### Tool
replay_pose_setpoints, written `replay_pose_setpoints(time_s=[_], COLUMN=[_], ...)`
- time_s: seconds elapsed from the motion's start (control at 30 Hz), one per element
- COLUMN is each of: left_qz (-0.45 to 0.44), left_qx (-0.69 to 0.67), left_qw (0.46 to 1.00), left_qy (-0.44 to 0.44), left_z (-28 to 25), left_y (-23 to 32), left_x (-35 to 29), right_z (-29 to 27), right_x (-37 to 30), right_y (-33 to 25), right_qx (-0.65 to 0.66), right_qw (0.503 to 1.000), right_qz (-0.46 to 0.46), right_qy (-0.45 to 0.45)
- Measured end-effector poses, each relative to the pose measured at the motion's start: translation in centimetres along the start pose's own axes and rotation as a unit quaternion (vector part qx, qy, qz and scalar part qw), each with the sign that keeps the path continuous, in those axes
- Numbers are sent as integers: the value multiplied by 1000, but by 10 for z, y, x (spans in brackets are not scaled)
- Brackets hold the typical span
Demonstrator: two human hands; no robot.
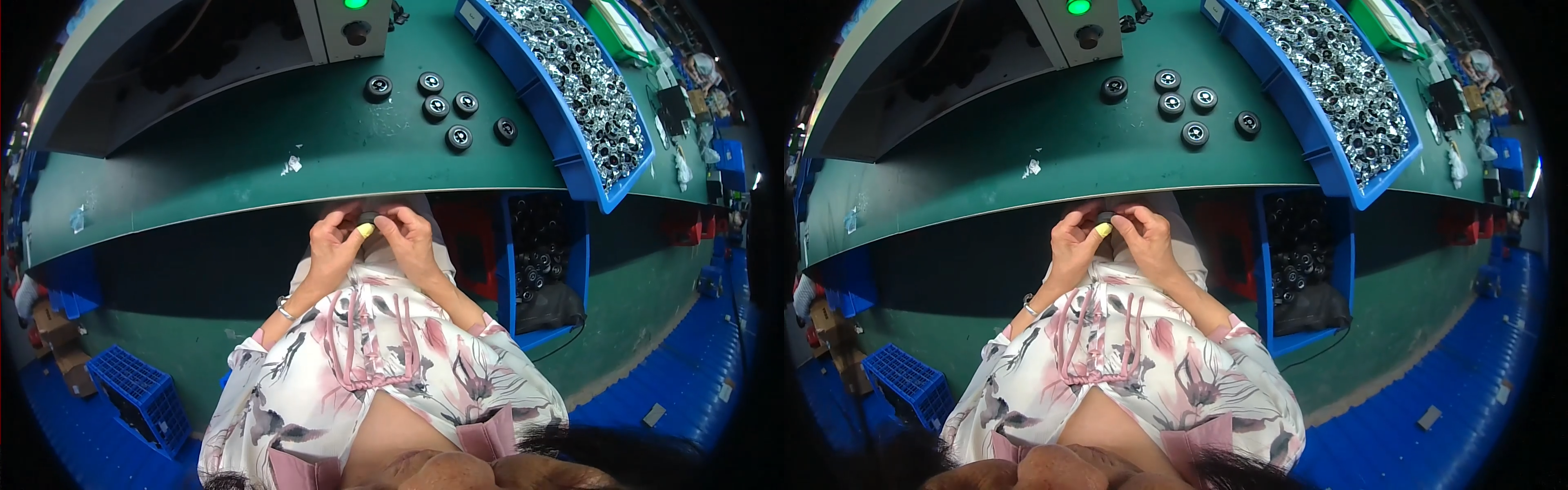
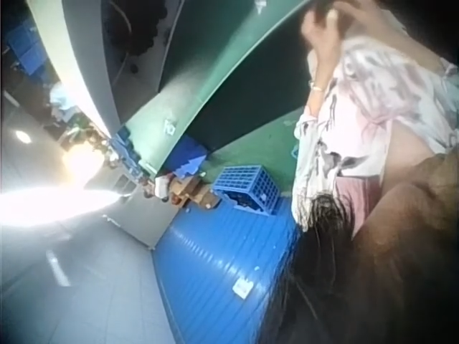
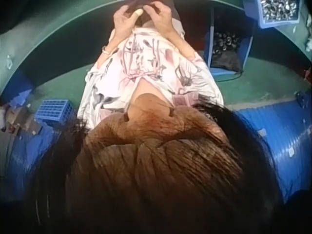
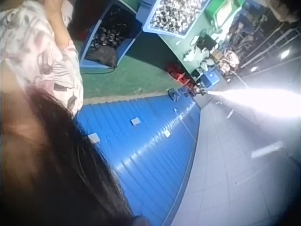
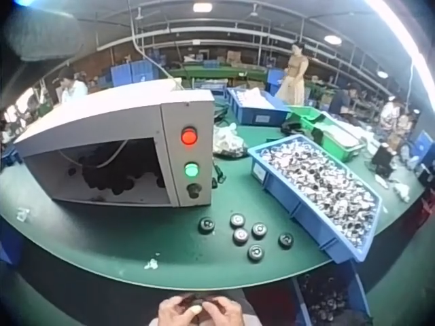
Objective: Manually assembling small plastic and metal components at a factory workbench.
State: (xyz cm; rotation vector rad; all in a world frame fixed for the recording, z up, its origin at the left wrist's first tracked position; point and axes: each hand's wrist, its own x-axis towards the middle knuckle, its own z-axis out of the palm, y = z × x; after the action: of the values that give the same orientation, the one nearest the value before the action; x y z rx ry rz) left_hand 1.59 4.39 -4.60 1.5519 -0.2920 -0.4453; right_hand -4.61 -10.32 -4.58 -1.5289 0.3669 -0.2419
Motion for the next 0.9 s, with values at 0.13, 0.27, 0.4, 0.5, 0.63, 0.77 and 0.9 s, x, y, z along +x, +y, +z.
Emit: replay_pose_setpoints(time_s=[0.13, 0.27, 0.4, 0.5, 0.63, 0.77, 0.9], left_qz=[-97, -106, -125, -132, -146, -136, -127], left_qx=[-150, -177, -204, -224, -233, -219, -168], left_qw=[984, 978, 970, 965, 960, 965, 977], left_qy=[-21, -28, -32, -31, -59, -45, -24], left_z=[-2, 3, 0, -3, -7, -4, -2], left_y=[-2, 4, 4, 4, 5, 3, 21], left_x=[-3, -6, -7, -9, -7, -6, -6], right_z=[1, 0, -1, -1, -1, -6, -9], right_x=[-1, -1, -1, -3, -6, -7, -7], right_y=[11, 7, 7, 5, 2, -2, -30], right_qx=[72, 164, 143, 127, 120, -14, -212], right_qw=[997, 982, 986, 989, 990, 1000, 956], right_qz=[40, 95, 84, 77, 71, 17, -189], right_qy=[5, -17, -16, -25, -10, -17, -72])
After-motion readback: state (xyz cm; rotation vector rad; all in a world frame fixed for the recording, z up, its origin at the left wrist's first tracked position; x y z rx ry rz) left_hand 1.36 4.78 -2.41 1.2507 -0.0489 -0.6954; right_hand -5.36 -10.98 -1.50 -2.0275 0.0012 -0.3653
